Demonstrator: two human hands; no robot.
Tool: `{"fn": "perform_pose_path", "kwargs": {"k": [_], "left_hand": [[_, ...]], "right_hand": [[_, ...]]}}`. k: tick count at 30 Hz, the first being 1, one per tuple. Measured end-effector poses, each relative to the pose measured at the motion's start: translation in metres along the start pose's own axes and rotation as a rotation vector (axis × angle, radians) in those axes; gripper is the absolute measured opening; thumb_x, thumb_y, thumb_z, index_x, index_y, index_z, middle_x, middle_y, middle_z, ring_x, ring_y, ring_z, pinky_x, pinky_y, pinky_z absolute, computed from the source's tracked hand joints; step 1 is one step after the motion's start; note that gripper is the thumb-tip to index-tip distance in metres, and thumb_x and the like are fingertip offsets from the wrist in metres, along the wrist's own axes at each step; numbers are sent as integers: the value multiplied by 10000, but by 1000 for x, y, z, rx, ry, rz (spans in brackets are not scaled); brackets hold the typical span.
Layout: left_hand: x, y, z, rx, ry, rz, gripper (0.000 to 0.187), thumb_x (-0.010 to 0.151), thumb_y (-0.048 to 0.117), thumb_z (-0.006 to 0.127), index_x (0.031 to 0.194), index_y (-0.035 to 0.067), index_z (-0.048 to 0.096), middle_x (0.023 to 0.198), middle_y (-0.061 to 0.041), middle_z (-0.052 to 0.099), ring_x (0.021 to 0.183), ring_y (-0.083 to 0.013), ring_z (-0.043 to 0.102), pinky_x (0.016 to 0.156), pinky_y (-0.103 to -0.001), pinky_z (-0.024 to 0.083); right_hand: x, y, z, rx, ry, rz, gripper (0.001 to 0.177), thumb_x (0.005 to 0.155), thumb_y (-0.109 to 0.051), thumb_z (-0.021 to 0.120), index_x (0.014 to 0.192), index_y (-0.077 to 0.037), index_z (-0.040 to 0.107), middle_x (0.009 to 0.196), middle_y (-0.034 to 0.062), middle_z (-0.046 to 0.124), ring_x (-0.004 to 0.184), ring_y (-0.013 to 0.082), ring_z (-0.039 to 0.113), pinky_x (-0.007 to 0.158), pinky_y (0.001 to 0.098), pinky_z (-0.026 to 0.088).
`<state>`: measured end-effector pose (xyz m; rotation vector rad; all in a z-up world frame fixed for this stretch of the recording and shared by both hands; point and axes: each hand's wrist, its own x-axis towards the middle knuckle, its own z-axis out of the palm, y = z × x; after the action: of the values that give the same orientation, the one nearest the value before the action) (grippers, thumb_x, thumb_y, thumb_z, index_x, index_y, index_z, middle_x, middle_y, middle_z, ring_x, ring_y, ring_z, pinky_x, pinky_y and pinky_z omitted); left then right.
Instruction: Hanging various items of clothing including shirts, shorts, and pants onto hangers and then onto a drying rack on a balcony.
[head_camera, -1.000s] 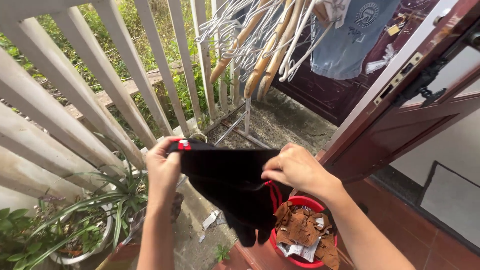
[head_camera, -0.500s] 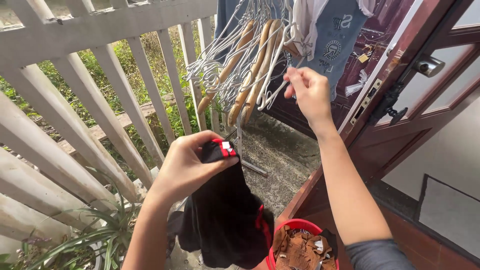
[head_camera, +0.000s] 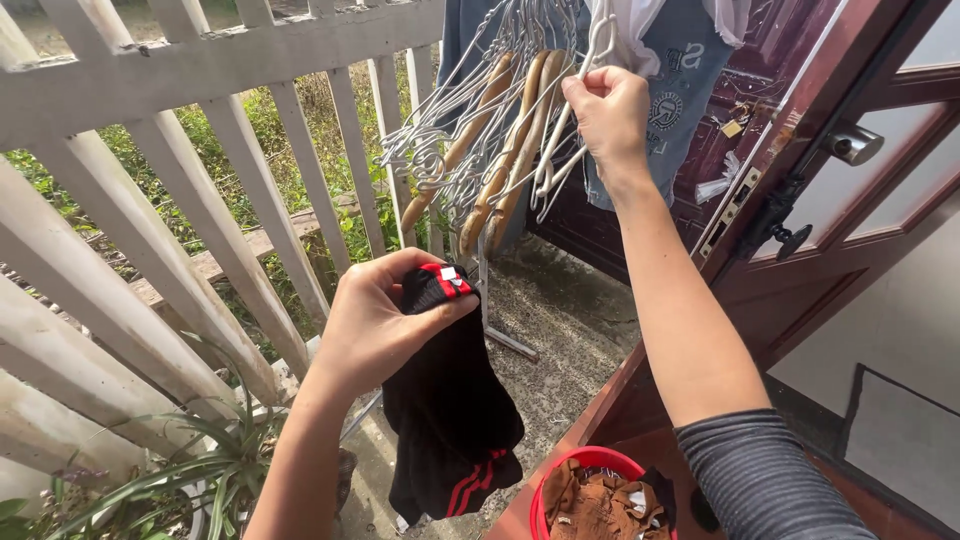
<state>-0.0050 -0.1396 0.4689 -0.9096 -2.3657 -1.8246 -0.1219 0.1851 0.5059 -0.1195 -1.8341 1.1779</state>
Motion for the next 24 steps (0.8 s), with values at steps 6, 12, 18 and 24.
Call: {"fn": "perform_pose_path", "kwargs": {"k": [6, 12, 18, 24], "left_hand": [[11, -2, 8, 46, 1, -13, 210, 758, 271, 898, 849, 133, 767, 687, 62, 678, 639, -35, 547, 603, -199, 419], [26, 0, 22, 76, -26, -69, 198, 752, 248, 892, 836, 151, 740, 688, 58, 650, 653, -41, 522, 623, -212, 403], [47, -6, 32, 75, 31, -20, 325, 723, 265, 854, 1024, 221, 740, 1033, 98, 751, 938, -51, 642, 824, -223, 452], [71, -32, 31, 35, 113, -34, 864, 704, 256, 901, 1467, 130, 515, 1003, -244, 763, 963, -328, 760, 839, -388, 599]], "right_hand": [[-24, -26, -29, 134, 2, 60, 73, 955, -120, 744, 911, -74, 710, 747, -16, 663, 580, 34, 542, 459, 166, 457], [-11, -63, -44, 162, -101, 40, 182, 988, -112, 720, 818, -51, 694, 608, -16, 600, 436, 21, 474, 414, 174, 409], [-18, -84, -63, 81, -149, 140, 199, 979, -205, 713, 819, -91, 684, 692, 18, 673, 416, 33, 475, 341, 154, 339], [-64, -25, -82, 302, -13, 162, 116, 929, -119, 681, 961, -7, 678, 629, 81, 614, 366, 41, 512, 321, 137, 379]]}}
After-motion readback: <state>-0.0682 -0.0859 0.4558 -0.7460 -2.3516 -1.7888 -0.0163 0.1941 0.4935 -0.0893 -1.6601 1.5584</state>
